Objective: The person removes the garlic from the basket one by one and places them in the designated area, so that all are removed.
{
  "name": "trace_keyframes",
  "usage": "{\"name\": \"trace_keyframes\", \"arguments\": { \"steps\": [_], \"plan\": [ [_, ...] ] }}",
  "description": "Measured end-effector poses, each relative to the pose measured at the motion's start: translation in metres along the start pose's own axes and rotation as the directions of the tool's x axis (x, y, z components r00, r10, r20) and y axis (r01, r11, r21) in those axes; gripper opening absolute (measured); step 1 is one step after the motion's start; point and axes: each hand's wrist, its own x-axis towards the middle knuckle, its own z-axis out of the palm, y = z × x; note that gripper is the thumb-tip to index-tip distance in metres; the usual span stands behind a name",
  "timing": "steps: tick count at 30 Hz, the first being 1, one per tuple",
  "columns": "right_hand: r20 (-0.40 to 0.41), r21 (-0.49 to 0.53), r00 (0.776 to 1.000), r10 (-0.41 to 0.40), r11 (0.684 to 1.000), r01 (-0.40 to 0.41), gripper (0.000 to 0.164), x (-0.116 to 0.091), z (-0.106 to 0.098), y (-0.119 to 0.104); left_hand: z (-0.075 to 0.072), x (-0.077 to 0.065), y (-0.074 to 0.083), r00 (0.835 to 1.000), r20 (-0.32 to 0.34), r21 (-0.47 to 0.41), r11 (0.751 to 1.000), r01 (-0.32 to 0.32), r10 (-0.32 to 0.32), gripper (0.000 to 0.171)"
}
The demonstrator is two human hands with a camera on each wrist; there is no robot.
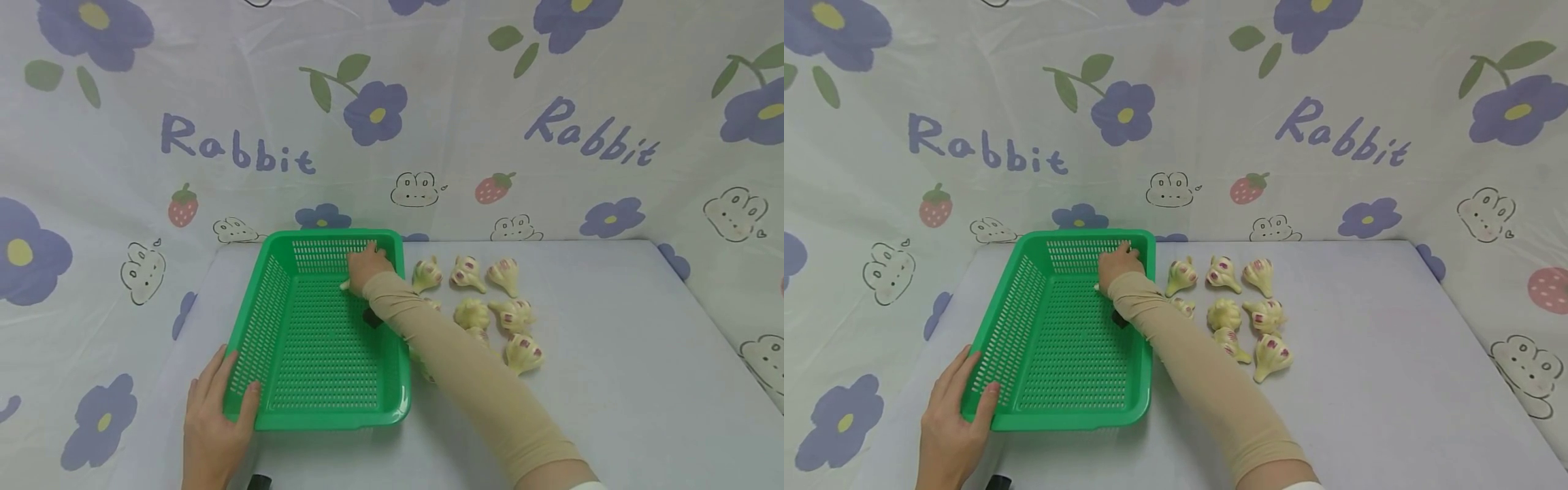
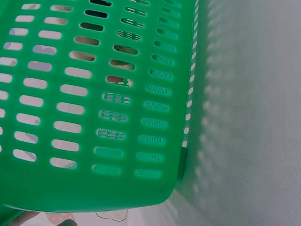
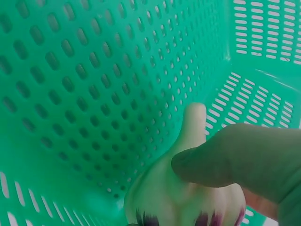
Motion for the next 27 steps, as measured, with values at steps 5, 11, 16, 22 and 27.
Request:
{"name": "trace_keyframes", "arguments": {
  "steps": [5, 11, 16, 22, 27],
  "plan": [
    [-0.034, 0.001, 0.999, -0.024, 1.000, 0.024, 0.067, -0.003, -0.005, 0.001, 0.000, 0.000, 0.001, 1.000, -0.002, 0.001, 1.000, -0.001, 0.001, 0.058],
    [-0.088, 0.006, 0.995, -0.051, 0.999, 0.052, 0.061, -0.007, -0.013, 0.001, -0.001, 0.001, 0.003, 1.000, 0.005, 0.009, 1.000, 0.011, -0.011, 0.057],
    [-0.109, 0.010, 0.991, -0.073, 0.997, 0.074, 0.059, -0.011, -0.019, 0.003, -0.001, 0.001, 0.003, 1.000, 0.009, 0.010, 1.000, 0.017, -0.017, 0.057],
    [-0.151, 0.051, 0.984, -0.098, 0.993, 0.106, 0.059, -0.022, -0.030, 0.006, -0.001, 0.000, 0.003, 1.000, 0.005, 0.008, 1.000, 0.014, -0.014, 0.057],
    [-0.196, 0.077, 0.972, -0.128, 0.986, 0.146, 0.057, -0.036, -0.040, 0.008, -0.002, 0.001, 0.004, 1.000, 0.009, 0.010, 1.000, 0.018, -0.018, 0.057]
  ]
}}
